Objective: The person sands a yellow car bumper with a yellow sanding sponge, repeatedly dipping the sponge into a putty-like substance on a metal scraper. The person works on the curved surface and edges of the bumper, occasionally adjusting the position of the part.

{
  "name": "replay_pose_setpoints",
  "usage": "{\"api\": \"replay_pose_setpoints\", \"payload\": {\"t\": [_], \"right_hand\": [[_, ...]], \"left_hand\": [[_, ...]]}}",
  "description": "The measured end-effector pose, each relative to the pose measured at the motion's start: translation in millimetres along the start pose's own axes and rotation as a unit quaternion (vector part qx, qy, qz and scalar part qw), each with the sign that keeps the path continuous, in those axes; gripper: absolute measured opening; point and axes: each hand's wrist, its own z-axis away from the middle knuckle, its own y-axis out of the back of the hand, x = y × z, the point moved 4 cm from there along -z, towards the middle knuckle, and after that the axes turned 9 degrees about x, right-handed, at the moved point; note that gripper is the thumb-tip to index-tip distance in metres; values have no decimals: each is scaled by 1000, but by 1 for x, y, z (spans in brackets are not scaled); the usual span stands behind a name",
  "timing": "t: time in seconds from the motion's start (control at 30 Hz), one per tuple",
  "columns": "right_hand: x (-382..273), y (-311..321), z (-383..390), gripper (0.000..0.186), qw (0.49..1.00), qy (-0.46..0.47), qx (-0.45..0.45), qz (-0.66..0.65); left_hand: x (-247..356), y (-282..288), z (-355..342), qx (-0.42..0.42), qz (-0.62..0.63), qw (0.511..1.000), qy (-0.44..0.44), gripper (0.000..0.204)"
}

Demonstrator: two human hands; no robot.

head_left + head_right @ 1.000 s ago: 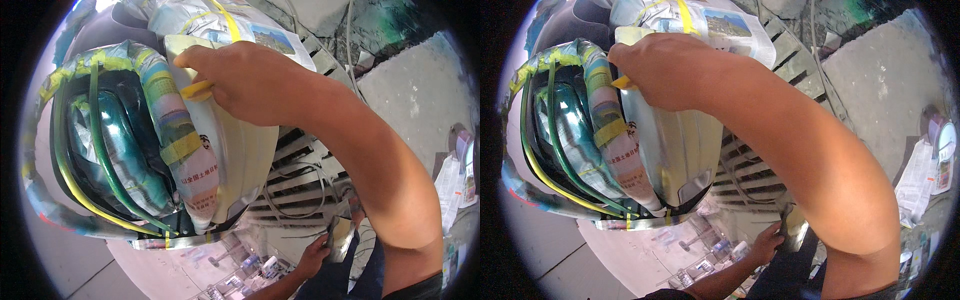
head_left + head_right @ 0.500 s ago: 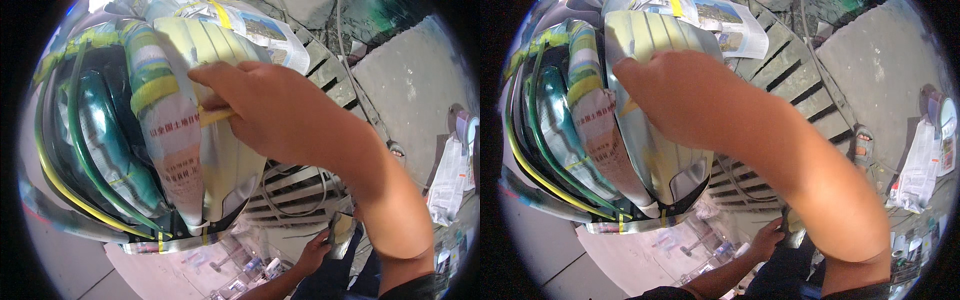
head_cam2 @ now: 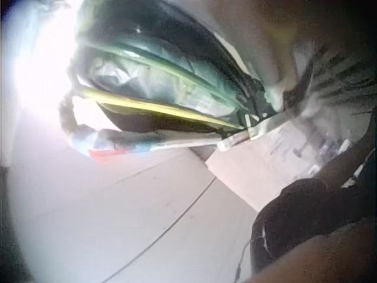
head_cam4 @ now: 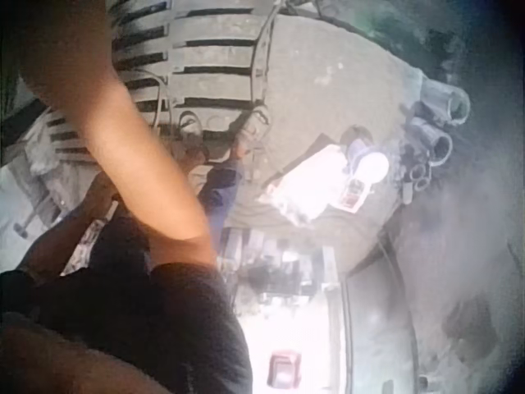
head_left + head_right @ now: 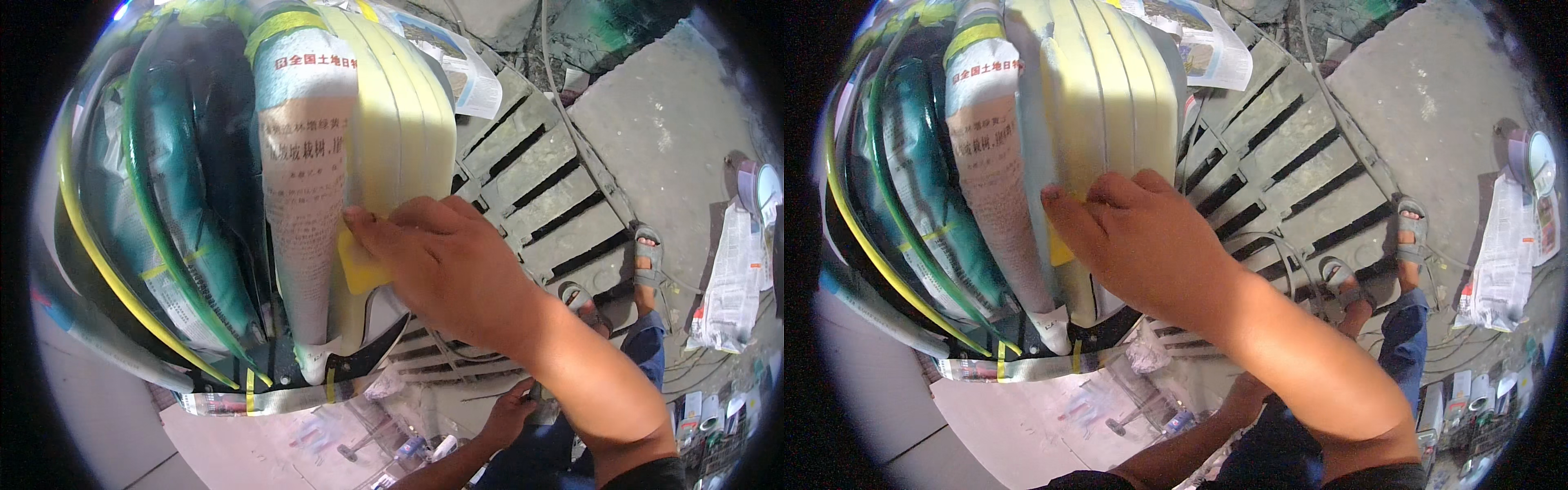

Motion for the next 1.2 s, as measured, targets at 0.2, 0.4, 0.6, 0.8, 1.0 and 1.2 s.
{"api": "replay_pose_setpoints", "payload": {"t": [0.2,0.4,0.6,0.8,1.0,1.2], "right_hand": [[10,7,9,46,988,-104,-42,-106],[71,57,-24,49,858,-358,153,-335],[91,66,-75,44,967,-191,69,-156],[113,49,-143,40,996,7,45,-79],[124,29,-173,39,997,19,38,-66],[115,29,-154,41,996,-27,-51,-73]], "left_hand": [[-5,1,1,26,105,993,55,47],[28,-1,-1,26,70,989,128,49],[50,-14,-12,57,139,982,112,47],[82,-28,-16,33,184,973,139,50],[97,-31,-23,54,169,980,87,53],[99,-32,-28,32,164,979,113,53]]}}
